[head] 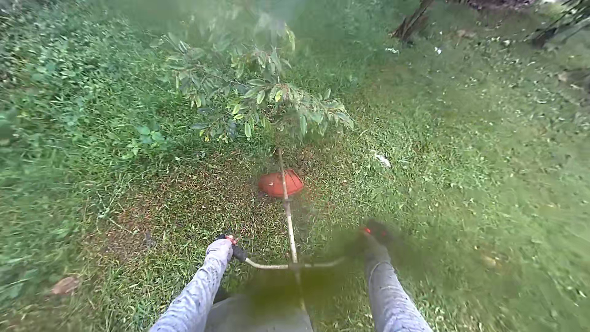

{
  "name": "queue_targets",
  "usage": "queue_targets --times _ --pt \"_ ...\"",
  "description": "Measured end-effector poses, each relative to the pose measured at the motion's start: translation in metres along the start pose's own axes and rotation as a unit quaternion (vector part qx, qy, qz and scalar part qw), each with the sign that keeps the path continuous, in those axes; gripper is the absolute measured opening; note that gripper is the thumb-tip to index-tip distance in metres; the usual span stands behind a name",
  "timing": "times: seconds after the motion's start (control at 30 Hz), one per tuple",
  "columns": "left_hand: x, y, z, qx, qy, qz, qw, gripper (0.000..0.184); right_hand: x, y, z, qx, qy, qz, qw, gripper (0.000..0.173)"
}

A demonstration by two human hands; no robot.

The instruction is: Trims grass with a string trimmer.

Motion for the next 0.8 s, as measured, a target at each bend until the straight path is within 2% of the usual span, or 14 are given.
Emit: queue_targets --times 0.03,0.07,0.13,0.17,0.27,0.3,0.33,0.37,0.43,0.5,0.67,0.8 --pt "-0.012 -0.002 0.001 0.002 -0.006 -0.005 1.0 0.042 0.006 0.008 0.001 -0.007 -0.048 -0.019 0.999 0.039" --pt "-0.021 -0.005 -0.001 -0.001 -0.007 0.002 1.0 0.042 0.015 0.02 0.004 0.029 -0.108 -0.027 0.993 0.038" --pt "-0.036 -0.016 -0.007 0.005 -0.02 0.014 1.0 0.039 -0.018 0.029 -0.014 -0.066 -0.02 -0.035 0.997 0.041" --pt "-0.043 -0.022 -0.011 0.006 -0.026 0.006 1.0 0.04 -0.025 0.043 -0.017 -0.048 -0.013 -0.034 0.998 0.04" --pt "-0.073 -0.038 -0.019 -0.017 -0.053 -0.044 0.997 0.044 -0.016 0.076 -0.017 -0.026 -0.08 0.003 0.996 0.031" --pt "-0.087 -0.04 -0.016 -0.014 -0.059 -0.056 0.997 0.044 -0.016 0.087 -0.02 -0.031 -0.086 0.005 0.996 0.029" --pt "-0.101 -0.042 -0.012 -0.009 -0.066 -0.077 0.995 0.043 -0.025 0.099 -0.027 -0.056 -0.058 -0.022 0.996 0.036" --pt "-0.114 -0.045 -0.012 -0.001 -0.073 -0.078 0.994 0.043 -0.039 0.112 -0.043 -0.085 -0.037 -0.058 0.994 0.042" --pt "-0.144 -0.053 -0.015 0.007 -0.081 -0.076 0.994 0.042 -0.052 0.139 -0.085 -0.091 -0.048 -0.093 0.99 0.038" --pt "-0.176 -0.057 -0.019 0.01 -0.092 -0.105 0.99 0.041 -0.046 0.163 -0.109 -0.091 -0.072 -0.091 0.989 0.033" --pt "-0.255 -0.067 -0.036 0.01 -0.135 -0.199 0.971 0.042 -0.037 0.219 -0.145 -0.136 -0.087 -0.145 0.976 0.036" --pt "-0.301 -0.065 -0.059 0.033 -0.156 -0.286 0.945 0.042 -0.046 0.258 -0.189 -0.171 -0.116 -0.182 0.961 0.035"
Point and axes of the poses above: each hand's wrist, its own z-axis towards the middle knuckle, its own y-axis out of the palm, x = y × z, the point moved 2 cm from there along z, towards the middle knuckle, and after that the axes turned 6 degrees about -y, right-handed, at the moved point
